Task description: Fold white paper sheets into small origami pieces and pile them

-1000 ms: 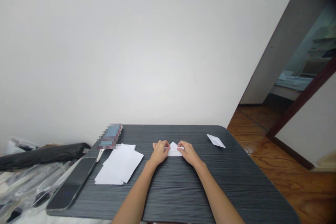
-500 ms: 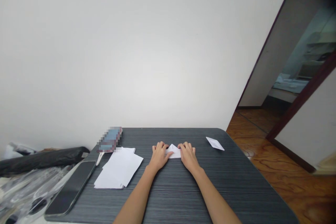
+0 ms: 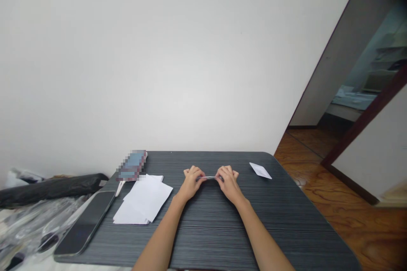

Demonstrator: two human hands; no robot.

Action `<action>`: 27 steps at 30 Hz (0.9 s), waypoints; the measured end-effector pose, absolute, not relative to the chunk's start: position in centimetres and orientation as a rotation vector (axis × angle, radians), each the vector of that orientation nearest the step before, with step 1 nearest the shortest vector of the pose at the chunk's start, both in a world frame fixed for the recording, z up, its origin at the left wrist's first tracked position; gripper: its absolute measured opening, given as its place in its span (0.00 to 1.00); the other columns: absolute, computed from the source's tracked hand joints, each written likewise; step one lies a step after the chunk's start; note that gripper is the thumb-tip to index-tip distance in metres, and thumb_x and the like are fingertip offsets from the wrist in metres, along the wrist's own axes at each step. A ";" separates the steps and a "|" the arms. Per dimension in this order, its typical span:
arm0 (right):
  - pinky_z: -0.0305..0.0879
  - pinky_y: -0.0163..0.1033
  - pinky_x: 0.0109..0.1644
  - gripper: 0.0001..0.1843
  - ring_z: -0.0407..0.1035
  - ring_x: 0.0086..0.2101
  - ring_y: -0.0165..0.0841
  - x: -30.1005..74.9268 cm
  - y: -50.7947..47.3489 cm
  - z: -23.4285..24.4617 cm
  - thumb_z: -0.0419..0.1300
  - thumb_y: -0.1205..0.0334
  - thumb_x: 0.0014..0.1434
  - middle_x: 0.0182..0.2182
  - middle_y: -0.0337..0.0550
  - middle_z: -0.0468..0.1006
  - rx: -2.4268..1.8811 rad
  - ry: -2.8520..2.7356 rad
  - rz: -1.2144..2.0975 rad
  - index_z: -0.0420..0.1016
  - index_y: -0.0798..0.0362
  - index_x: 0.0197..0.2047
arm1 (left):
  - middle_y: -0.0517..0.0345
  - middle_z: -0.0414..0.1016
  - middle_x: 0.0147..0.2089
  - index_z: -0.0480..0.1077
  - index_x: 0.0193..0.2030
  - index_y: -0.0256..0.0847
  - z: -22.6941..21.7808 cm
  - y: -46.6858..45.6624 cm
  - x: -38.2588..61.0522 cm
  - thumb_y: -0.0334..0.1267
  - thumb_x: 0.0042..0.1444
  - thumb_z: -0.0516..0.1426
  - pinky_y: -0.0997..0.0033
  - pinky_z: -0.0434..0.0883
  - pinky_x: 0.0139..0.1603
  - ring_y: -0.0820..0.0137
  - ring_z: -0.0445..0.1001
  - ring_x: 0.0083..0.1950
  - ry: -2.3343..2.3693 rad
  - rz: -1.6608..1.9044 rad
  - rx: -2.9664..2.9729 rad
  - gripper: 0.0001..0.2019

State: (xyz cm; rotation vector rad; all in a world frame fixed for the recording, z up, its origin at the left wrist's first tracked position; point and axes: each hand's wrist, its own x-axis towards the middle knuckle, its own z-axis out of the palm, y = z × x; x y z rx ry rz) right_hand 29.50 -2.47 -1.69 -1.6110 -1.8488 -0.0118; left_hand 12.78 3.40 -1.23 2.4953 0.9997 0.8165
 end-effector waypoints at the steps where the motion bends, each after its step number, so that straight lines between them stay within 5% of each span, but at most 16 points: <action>1: 0.45 0.40 0.41 0.06 0.56 0.38 0.34 29.5 -2.6 -1.5 0.49 0.69 0.54 0.31 0.41 0.68 -1.591 -1.873 -0.027 0.64 0.53 0.28 | 0.58 0.67 0.34 0.66 0.31 0.39 -1.2 3.4 12.7 0.37 0.53 0.50 0.66 0.52 0.43 0.69 0.61 0.41 0.956 0.815 2.559 0.06; 14: 0.51 0.37 0.40 0.11 0.61 0.34 0.31 30.3 -1.8 -3.1 0.46 0.64 0.57 0.30 0.41 0.70 -1.478 -2.000 0.250 0.68 0.53 0.29 | 0.57 0.69 0.32 0.68 0.35 0.38 -2.1 4.4 12.2 0.34 0.53 0.48 0.75 0.61 0.37 0.72 0.66 0.34 0.767 0.708 2.444 0.09; 17: 0.52 0.38 0.42 0.10 0.62 0.36 0.32 30.4 -0.9 -4.0 0.47 0.63 0.55 0.33 0.41 0.70 -1.548 -1.852 0.338 0.67 0.53 0.37 | 0.59 0.69 0.29 0.67 0.38 0.38 -2.6 4.7 12.4 0.32 0.51 0.49 0.75 0.62 0.34 0.73 0.66 0.30 0.895 0.781 2.326 0.09; 27: 0.51 0.41 0.41 0.13 0.59 0.39 0.36 29.7 -0.7 -4.0 0.49 0.66 0.52 0.35 0.43 0.67 -1.728 -1.835 0.185 0.67 0.48 0.41 | 0.54 0.61 0.34 0.66 0.36 0.37 -3.9 4.9 12.8 0.27 0.50 0.47 0.70 0.61 0.39 0.71 0.62 0.36 1.004 0.831 2.517 0.10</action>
